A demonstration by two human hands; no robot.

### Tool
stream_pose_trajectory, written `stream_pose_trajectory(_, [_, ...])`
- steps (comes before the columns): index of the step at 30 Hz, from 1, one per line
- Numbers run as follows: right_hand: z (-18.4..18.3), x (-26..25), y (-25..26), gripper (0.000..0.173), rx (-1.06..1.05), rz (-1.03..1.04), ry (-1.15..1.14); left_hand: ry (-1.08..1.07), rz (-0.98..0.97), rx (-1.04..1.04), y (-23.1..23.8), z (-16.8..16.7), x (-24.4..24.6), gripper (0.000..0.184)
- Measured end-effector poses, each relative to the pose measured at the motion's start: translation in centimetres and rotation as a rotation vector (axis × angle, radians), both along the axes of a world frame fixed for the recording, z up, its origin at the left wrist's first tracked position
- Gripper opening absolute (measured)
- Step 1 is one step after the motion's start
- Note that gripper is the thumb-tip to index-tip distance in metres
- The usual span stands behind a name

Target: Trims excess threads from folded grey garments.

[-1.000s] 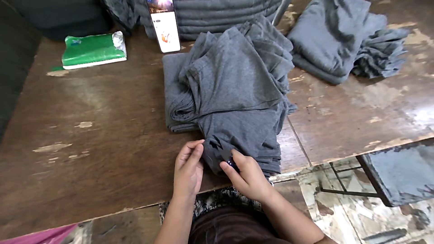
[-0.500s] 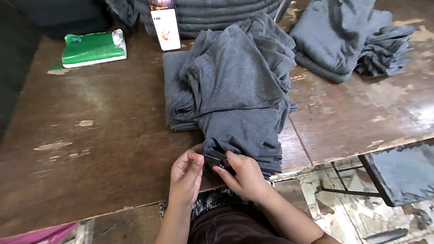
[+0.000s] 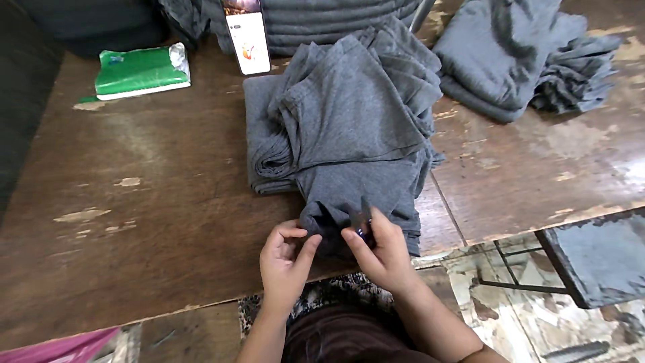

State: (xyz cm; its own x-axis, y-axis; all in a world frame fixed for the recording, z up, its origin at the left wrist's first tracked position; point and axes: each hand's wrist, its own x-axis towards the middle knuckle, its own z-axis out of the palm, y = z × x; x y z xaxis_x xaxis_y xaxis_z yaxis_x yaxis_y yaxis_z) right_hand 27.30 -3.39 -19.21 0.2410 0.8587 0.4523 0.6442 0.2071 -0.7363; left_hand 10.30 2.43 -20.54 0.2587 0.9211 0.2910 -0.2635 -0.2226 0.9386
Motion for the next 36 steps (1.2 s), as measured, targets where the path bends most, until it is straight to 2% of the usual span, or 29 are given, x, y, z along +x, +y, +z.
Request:
stream_pose_trajectory(3, [-0.7, 0.6, 0.9, 0.04, -0.01, -0.114, -0.157, 0.046, 0.029, 0.069, -0.1, 0.1, 0.0, 0.013])
stream_pose_trajectory(5, [-1.3, 1.3, 1.6, 0.024, -0.032, -0.101, -0.184, 0.062, 0.001, 0.112, 0.0, 0.2, -0.4, 0.013])
stream_pose_trajectory(6, [-1.3, 1.8, 1.6, 0.017, -0.011, -0.077, -0.131, 0.077, -0.008, 0.139, 0.1, 0.1, -0.8, 0.014])
stream_pose_trajectory(10, [-0.5, 4.5, 0.0, 0.019, 0.145, 0.127, 0.264, 0.241, -0.006, 0.272, 0.8, -0.1, -2.7, 0.01])
stream_pose_trajectory(11, [-0.4, 4.8, -0.3, 0.019, 0.146, 0.132, 0.289, 0.307, -0.009, 0.317, 1.0, -0.1, -3.0, 0.008])
stream_pose_trajectory(13, [-0.6, 5.1, -0.7, 0.008, 0.041, 0.089, 0.187, 0.44, -0.049, 0.366, 1.1, 0.2, -3.3, 0.001])
stream_pose_trajectory(16, [-1.1, 4.7, -0.7, 0.016, -0.191, 0.073, -0.097, 0.559, -0.148, 0.338, 1.5, 0.5, -3.4, 0.006])
stream_pose_trajectory(18, [-1.2, 4.3, -0.6, 0.024, -0.195, 0.105, -0.241, 0.518, -0.182, 0.269, 1.7, 0.6, -3.6, 0.003])
stream_pose_trajectory(20, [-1.3, 4.0, -0.7, 0.046, -0.196, 0.121, -0.34, 0.448, -0.195, 0.205, 1.8, 0.7, -3.8, 0.002])
stream_pose_trajectory(22, [-1.2, 3.7, -0.7, 0.057, -0.197, 0.104, -0.438, 0.451, -0.16, 0.198, 1.9, 0.7, -3.8, 0.002])
stream_pose_trajectory(26, [-1.1, 3.1, -0.7, 0.06, -0.231, 0.09, -0.582, 0.424, -0.103, 0.206, 1.9, 0.2, -3.1, 0.001])
stream_pose_trajectory(30, [-0.8, 2.8, -1.0, 0.06, -0.293, 0.103, -0.634, 0.307, -0.214, 0.147, 1.9, -0.2, -2.4, 0.003])
stream_pose_trajectory(36, [-1.0, 2.1, -1.2, 0.057, -0.293, 0.061, -0.652, 0.272, -0.33, 0.127, 1.8, -0.2, -2.5, 0.006])
